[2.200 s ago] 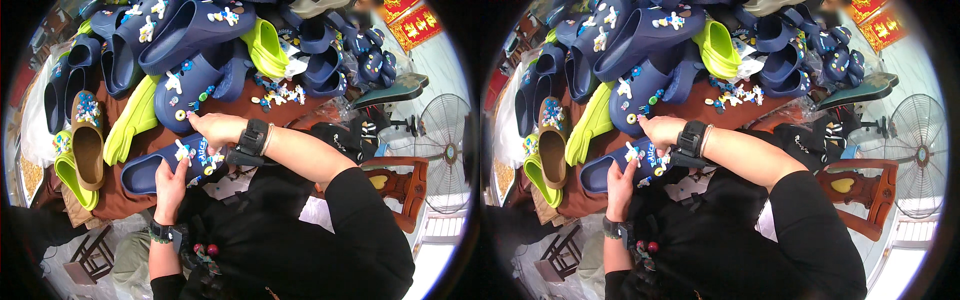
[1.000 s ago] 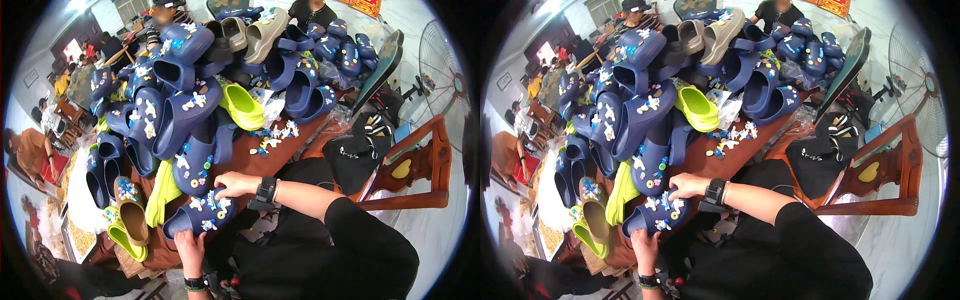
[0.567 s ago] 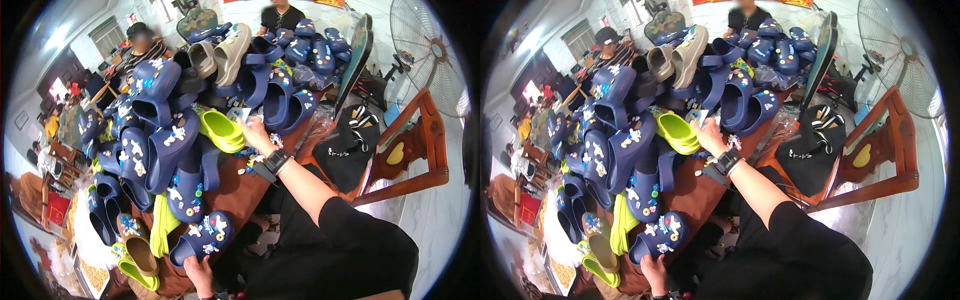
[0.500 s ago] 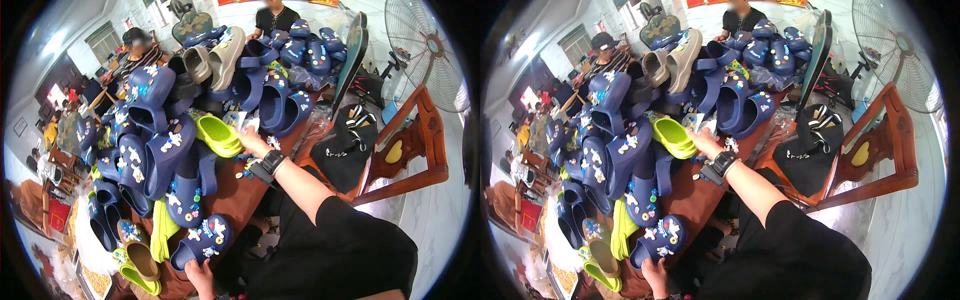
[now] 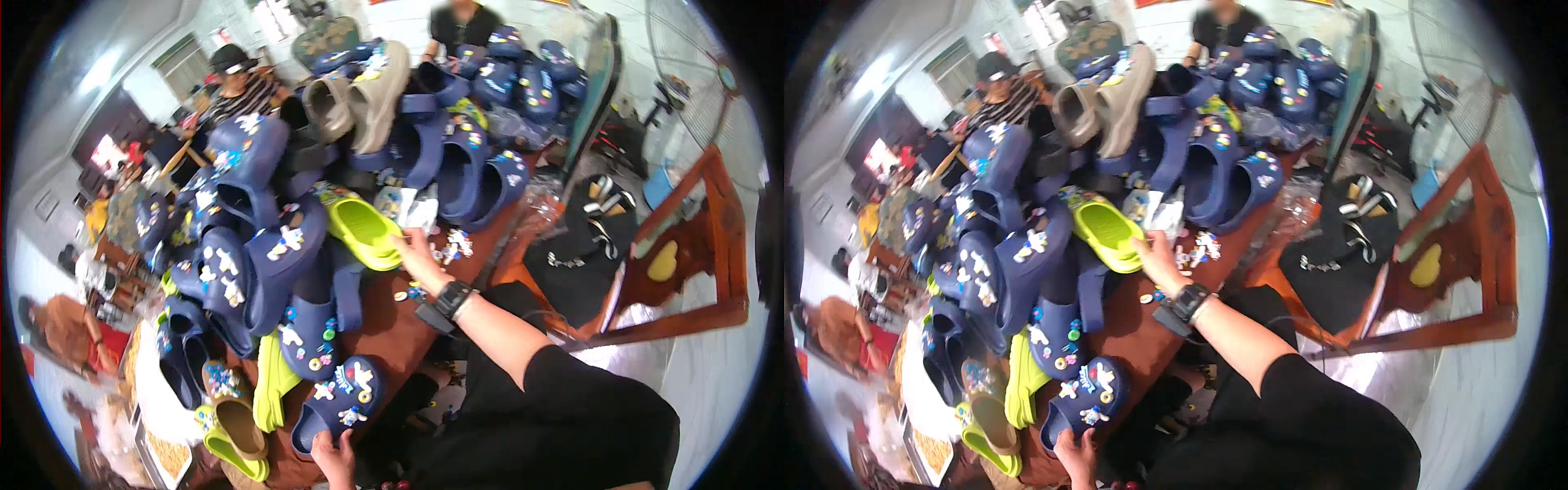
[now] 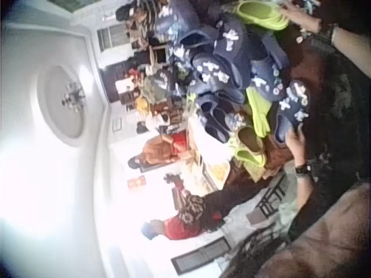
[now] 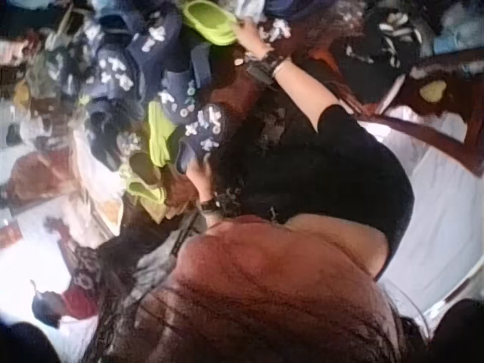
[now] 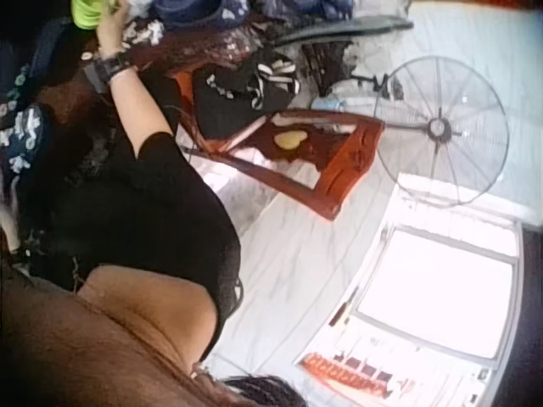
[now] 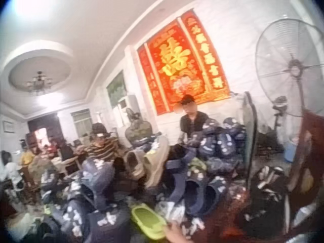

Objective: The recorder and others in a workshop are decorating blue clogs by pushing various character-themed charms, primarily Smurfs, into the holes of the shoes.

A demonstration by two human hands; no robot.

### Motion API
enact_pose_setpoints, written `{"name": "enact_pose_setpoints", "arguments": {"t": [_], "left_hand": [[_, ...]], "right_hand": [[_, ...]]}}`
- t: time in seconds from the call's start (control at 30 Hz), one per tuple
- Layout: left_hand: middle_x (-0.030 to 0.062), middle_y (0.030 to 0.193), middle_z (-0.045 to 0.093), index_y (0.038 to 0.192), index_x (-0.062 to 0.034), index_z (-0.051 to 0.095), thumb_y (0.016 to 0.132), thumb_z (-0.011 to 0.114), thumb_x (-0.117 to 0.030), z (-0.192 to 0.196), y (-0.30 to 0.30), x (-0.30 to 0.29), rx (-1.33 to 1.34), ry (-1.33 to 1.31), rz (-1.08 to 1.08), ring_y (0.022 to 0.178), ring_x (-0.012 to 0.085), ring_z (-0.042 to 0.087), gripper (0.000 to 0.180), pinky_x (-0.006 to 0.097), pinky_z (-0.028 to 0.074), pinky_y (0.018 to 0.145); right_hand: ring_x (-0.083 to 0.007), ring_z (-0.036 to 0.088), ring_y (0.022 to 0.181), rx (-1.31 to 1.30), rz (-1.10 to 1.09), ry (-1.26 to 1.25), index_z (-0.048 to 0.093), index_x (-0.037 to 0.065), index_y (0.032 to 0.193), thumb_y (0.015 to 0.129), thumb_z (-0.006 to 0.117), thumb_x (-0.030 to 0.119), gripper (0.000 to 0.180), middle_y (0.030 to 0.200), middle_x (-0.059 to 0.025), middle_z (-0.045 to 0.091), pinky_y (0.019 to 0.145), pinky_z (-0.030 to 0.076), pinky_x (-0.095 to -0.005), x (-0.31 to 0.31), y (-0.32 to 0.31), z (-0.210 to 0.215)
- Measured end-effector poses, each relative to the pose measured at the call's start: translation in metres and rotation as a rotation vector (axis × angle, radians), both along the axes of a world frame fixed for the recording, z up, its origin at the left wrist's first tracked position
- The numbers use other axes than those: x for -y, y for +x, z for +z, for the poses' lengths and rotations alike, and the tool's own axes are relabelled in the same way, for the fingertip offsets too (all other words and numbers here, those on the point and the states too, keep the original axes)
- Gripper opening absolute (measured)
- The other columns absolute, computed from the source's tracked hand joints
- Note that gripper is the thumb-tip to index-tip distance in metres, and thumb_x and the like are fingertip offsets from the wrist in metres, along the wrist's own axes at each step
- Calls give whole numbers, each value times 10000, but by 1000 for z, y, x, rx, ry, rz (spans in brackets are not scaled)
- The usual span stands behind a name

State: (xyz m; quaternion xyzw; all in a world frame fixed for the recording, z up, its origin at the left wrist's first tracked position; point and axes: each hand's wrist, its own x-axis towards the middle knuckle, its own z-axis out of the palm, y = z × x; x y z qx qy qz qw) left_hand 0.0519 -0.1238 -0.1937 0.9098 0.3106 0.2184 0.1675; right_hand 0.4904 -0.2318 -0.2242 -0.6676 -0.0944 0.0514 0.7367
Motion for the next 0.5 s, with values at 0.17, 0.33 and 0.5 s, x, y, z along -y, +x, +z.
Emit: {"name": "enact_pose_setpoints", "arguments": {"t": [0.17,0.33,0.5], "left_hand": [[91,788,686,864,25,663,826,765,-63,23,-1,4,222,-463,-16,687,156,624,140,304,494,662],[56,997,706,1091,37,668,939,635,-34,65,1,3,791,-937,-41,897,118,648,171,278,509,846],[102,1193,674,1267,25,588,1019,567,-89,92,22,8,958,-986,-100,1064,166,644,274,328,487,971]], "right_hand": [[-133,593,861,-113,81,30,465,46,1279,1016,586,412,467,1107,-89,614,696,515,-320,27,-17,11],[-127,592,824,195,23,10,502,62,1162,1016,608,227,244,994,-44,582,706,503,-307,51,-62,10],[-99,621,812,361,597,-32,492,52,1200,947,681,125,324,1011,-43,600,740,530,-277,62,-166,45]]}}
